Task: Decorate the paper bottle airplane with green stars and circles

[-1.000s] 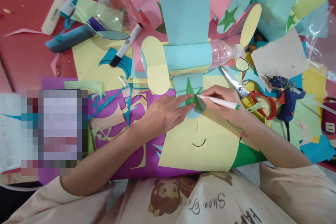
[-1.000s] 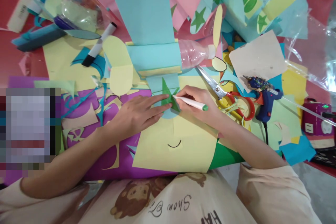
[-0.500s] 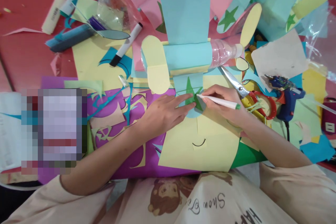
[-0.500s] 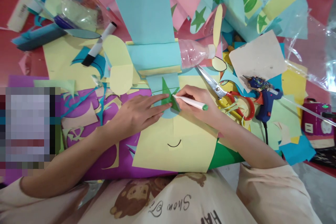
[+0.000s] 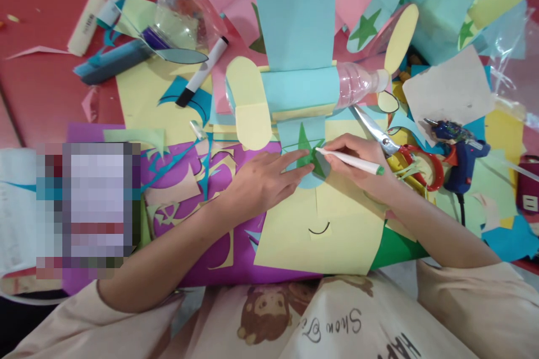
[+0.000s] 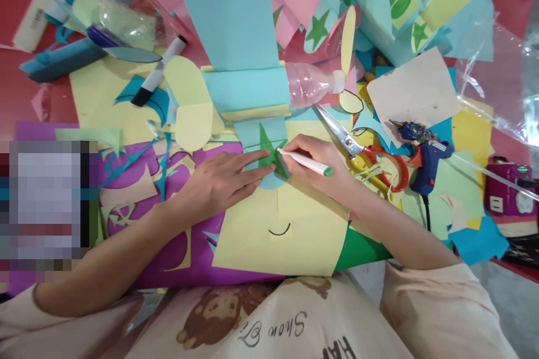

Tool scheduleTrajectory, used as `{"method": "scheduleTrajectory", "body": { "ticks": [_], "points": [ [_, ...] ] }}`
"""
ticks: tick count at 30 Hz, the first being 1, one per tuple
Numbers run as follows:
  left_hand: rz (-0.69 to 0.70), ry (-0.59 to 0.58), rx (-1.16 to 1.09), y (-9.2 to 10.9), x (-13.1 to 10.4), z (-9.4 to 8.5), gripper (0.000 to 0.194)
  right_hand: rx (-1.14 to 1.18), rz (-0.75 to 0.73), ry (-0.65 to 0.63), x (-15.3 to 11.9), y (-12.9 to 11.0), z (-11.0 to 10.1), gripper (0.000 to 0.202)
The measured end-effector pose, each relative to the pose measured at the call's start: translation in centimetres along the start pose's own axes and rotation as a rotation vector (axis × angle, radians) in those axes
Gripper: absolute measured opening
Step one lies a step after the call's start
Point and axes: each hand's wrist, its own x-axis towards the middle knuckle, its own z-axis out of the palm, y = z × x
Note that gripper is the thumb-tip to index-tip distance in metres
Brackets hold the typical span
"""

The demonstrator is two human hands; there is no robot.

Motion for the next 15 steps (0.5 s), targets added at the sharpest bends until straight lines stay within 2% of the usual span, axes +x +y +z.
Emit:
{"method": "scheduleTrajectory", "body": {
  "ticks": [3, 9, 15],
  "points": [
    [0.001, -0.004, 0.006, -0.01, 0.01, -0.08, 0.027, -0.027, 0.004, 0.013, 0.10, -0.18, -0.02, 0.009],
    [0.002, -0.006, 0.026, -0.05, 0.01, 0.00, 0.027, 0.015, 0.068, 0.141, 0.10, -0.10, -0.10, 0.015],
    [-0.001, -0.008, 0.019, -0.02, 0.01, -0.01, 0.026, 0.042, 0.056, 0.147, 0.15, 0.03, -0.10, 0.014]
  ]
}}
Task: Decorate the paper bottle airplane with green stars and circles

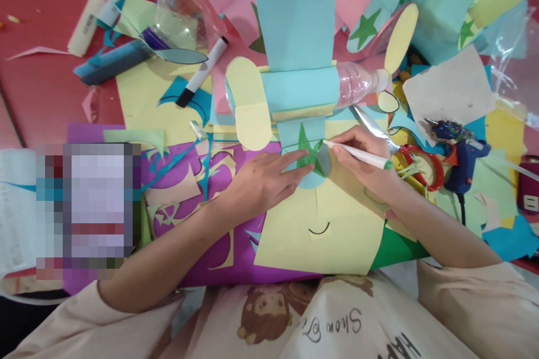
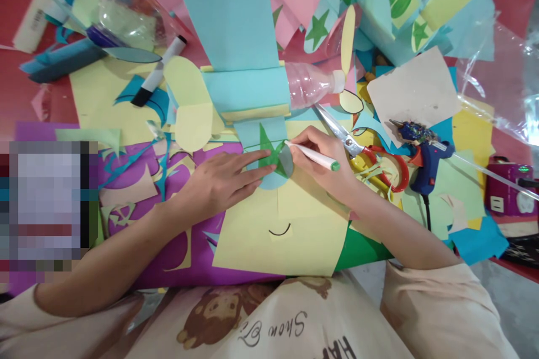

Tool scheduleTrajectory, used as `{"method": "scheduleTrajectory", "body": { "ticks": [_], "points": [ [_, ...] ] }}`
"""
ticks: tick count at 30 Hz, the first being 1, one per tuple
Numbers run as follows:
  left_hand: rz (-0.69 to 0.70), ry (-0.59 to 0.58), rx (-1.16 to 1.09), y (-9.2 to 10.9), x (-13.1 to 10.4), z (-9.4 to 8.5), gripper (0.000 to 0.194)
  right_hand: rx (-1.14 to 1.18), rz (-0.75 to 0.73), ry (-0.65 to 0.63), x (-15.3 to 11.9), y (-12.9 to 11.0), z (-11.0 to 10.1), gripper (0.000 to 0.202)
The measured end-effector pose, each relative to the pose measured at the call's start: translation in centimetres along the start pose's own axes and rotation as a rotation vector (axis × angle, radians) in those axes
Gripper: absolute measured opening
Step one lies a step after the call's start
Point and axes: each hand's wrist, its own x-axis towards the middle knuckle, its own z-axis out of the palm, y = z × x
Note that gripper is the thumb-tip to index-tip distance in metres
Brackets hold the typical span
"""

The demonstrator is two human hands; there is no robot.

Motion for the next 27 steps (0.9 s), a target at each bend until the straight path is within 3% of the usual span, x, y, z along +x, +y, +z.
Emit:
{"method": "scheduleTrajectory", "body": {
  "ticks": [8, 13, 19, 23, 27],
  "points": [
    [-0.005, -0.011, -0.028, -0.02, -0.04, -0.02, 0.028, -0.042, -0.006, -0.088, -0.11, -0.10, -0.06, 0.015],
    [0.000, 0.011, -0.020, 0.01, 0.03, 0.01, 0.026, -0.045, 0.016, -0.023, -0.13, -0.02, -0.04, 0.017],
    [-0.004, 0.027, -0.027, 0.00, -0.02, 0.03, 0.025, -0.027, -0.018, -0.100, -0.12, 0.03, -0.05, 0.013],
    [-0.004, 0.016, -0.019, -0.01, -0.03, 0.01, 0.026, -0.035, 0.000, -0.032, -0.10, 0.13, 0.05, 0.014],
    [-0.001, 0.010, -0.015, 0.03, 0.03, -0.02, 0.026, -0.046, -0.001, -0.048, -0.09, 0.07, 0.04, 0.014]
  ]
}}
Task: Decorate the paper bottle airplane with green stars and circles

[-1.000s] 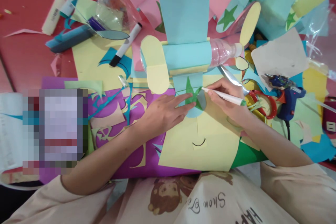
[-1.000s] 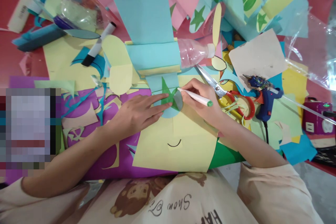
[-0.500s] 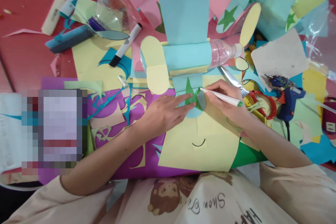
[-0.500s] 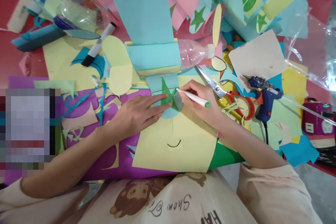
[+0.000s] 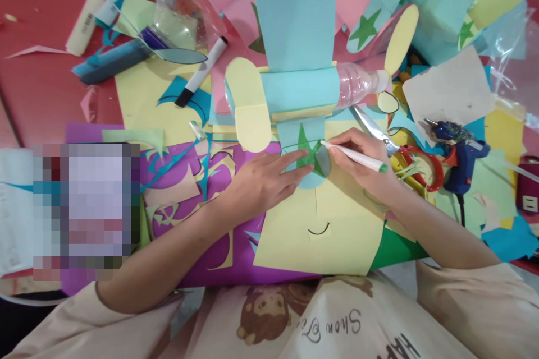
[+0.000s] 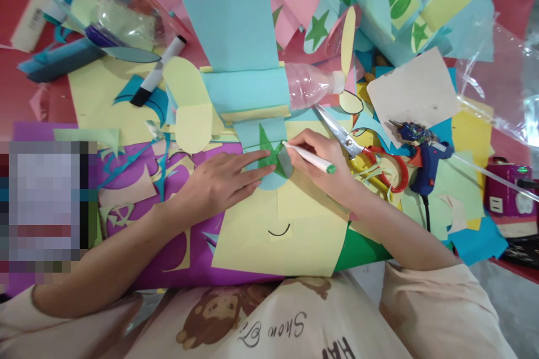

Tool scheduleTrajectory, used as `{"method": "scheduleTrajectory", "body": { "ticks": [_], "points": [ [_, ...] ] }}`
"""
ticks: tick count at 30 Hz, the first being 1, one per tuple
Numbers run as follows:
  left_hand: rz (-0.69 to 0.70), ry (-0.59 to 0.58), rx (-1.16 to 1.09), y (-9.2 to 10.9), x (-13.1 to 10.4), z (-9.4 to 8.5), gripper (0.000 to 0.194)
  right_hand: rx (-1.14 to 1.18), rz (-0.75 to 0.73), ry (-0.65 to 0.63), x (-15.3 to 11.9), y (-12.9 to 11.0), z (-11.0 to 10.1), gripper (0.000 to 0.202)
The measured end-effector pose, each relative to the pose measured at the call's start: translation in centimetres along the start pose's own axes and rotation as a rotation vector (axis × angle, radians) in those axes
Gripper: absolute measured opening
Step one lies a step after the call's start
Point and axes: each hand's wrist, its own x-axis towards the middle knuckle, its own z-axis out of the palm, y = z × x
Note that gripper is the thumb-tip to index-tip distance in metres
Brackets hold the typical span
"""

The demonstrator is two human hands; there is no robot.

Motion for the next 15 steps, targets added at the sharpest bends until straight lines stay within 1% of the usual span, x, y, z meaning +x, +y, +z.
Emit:
{"method": "scheduleTrajectory", "body": {
  "ticks": [2, 4, 8, 10, 15],
  "points": [
    [0.002, 0.005, -0.003, 0.00, 0.02, 0.00, 0.026, 0.015, -0.011, -0.044, -0.03, -0.03, -0.06, 0.013],
    [0.004, 0.010, -0.006, -0.01, 0.02, 0.03, 0.026, 0.028, -0.015, -0.055, -0.07, -0.05, -0.12, 0.014],
    [0.005, 0.014, -0.010, -0.02, 0.00, 0.15, 0.025, 0.011, 0.002, 0.025, -0.03, -0.10, -0.12, 0.017],
    [0.004, 0.015, -0.009, -0.02, 0.01, 0.18, 0.025, -0.001, -0.009, 0.026, 0.05, -0.15, -0.07, 0.017],
    [0.008, 0.020, -0.004, 0.01, 0.11, 0.07, 0.025, -0.004, -0.067, -0.090, 0.18, -0.27, -0.03, 0.011]
  ]
}}
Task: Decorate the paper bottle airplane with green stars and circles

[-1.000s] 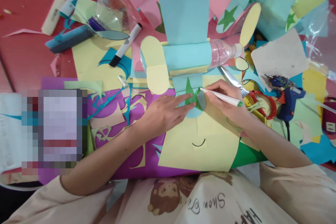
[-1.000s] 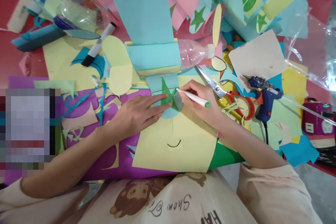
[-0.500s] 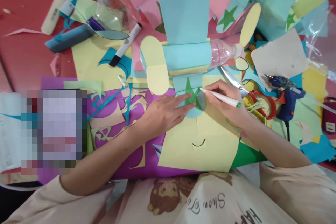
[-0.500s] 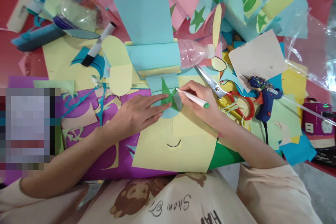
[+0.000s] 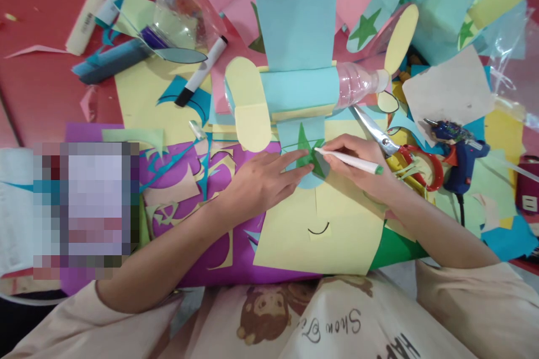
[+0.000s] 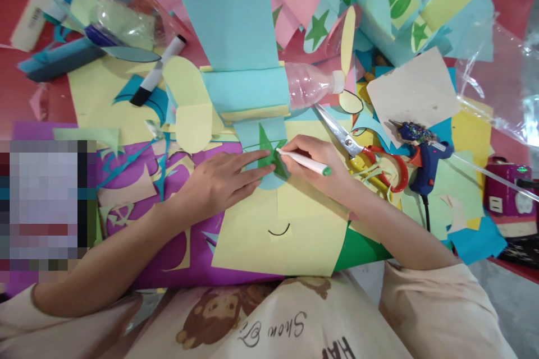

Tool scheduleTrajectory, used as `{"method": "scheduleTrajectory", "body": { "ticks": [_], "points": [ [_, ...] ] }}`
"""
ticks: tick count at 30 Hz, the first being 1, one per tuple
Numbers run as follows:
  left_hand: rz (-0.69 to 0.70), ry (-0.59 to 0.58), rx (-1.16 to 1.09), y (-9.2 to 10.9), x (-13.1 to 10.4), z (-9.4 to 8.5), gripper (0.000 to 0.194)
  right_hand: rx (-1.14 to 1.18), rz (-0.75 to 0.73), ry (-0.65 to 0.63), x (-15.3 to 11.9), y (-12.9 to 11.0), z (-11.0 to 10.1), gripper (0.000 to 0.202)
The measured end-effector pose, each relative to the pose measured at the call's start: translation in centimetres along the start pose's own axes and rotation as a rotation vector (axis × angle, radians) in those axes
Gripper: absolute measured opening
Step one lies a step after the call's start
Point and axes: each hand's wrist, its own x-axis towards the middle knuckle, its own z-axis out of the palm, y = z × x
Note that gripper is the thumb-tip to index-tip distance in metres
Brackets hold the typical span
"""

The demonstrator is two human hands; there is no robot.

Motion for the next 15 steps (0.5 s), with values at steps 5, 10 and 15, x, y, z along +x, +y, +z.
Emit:
{"method": "scheduleTrajectory", "body": {
  "ticks": [5, 10, 15],
  "points": [
    [0.001, -0.006, 0.001, -0.05, -0.11, -0.05, 0.025, 0.018, 0.026, 0.063, -0.16, 0.09, -0.02, 0.012],
    [-0.005, -0.001, -0.003, 0.00, -0.13, -0.09, 0.025, -0.023, 0.018, 0.077, -0.16, 0.01, 0.03, 0.012],
    [-0.006, -0.015, 0.004, 0.09, -0.02, -0.09, 0.026, -0.031, -0.020, -0.013, -0.08, -0.25, -0.07, 0.010]
  ]
}}
